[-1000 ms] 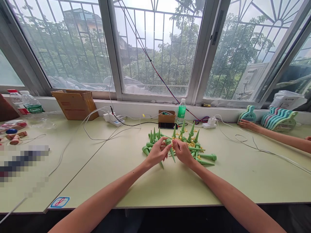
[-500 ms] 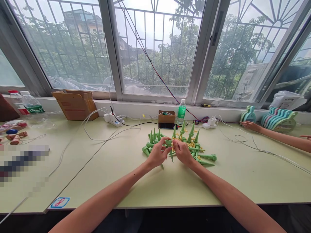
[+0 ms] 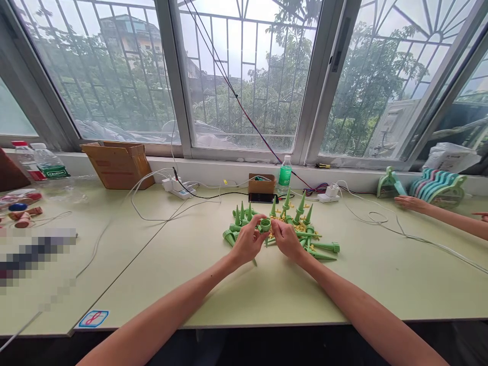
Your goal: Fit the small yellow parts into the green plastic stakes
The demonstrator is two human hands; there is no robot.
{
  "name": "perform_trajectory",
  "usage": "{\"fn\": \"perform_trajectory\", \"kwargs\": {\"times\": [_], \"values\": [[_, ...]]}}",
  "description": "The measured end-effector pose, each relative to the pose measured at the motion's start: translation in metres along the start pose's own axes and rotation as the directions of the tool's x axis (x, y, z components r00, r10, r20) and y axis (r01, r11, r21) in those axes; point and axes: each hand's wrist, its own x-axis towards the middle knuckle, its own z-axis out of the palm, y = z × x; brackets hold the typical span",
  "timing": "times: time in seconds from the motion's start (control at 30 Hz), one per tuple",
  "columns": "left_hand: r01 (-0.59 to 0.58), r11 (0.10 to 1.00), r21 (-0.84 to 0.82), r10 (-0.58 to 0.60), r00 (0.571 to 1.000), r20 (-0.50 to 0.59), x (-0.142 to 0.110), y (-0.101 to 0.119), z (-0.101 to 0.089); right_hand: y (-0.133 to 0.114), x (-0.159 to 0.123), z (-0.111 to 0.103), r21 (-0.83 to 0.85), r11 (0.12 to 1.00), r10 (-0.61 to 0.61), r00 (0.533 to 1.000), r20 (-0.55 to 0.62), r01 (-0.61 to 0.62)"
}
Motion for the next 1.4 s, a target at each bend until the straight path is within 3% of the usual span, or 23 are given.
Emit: {"fn": "perform_trajectory", "kwargs": {"times": [0.5, 0.93, 1.17, 1.3, 1.4], "values": [[-0.003, 1.0, -0.006, 0.002, 1.0, -0.011, 0.0, 0.001, 0.002, 0.002, 0.0, 0.002, 0.047, 0.999, -0.001, 1.0, -0.001, 0.001], [0.088, 0.984, -0.153, -0.103, 0.99, -0.095, 0.003, -0.001, 0.002, -0.006, -0.003, 0.001, 0.087, 0.996, -0.025, 1.0, 0.009, 0.024], [0.249, 0.857, -0.451, -0.314, 0.946, -0.075, 0.009, -0.007, 0.002, -0.007, -0.002, 0.0, 0.099, 0.995, -0.013, 0.999, -0.032, 0.016], [0.365, 0.729, -0.579, -0.404, 0.912, 0.066, 0.011, -0.002, -0.002, -0.009, -0.001, -0.001, 0.094, 0.995, -0.043, 0.999, 0.002, 0.043], [0.423, 0.682, -0.596, -0.424, 0.893, 0.148, 0.011, 0.0, -0.003, -0.011, -0.002, -0.001, 0.083, 0.995, -0.067, 0.997, 0.026, 0.064]]}}
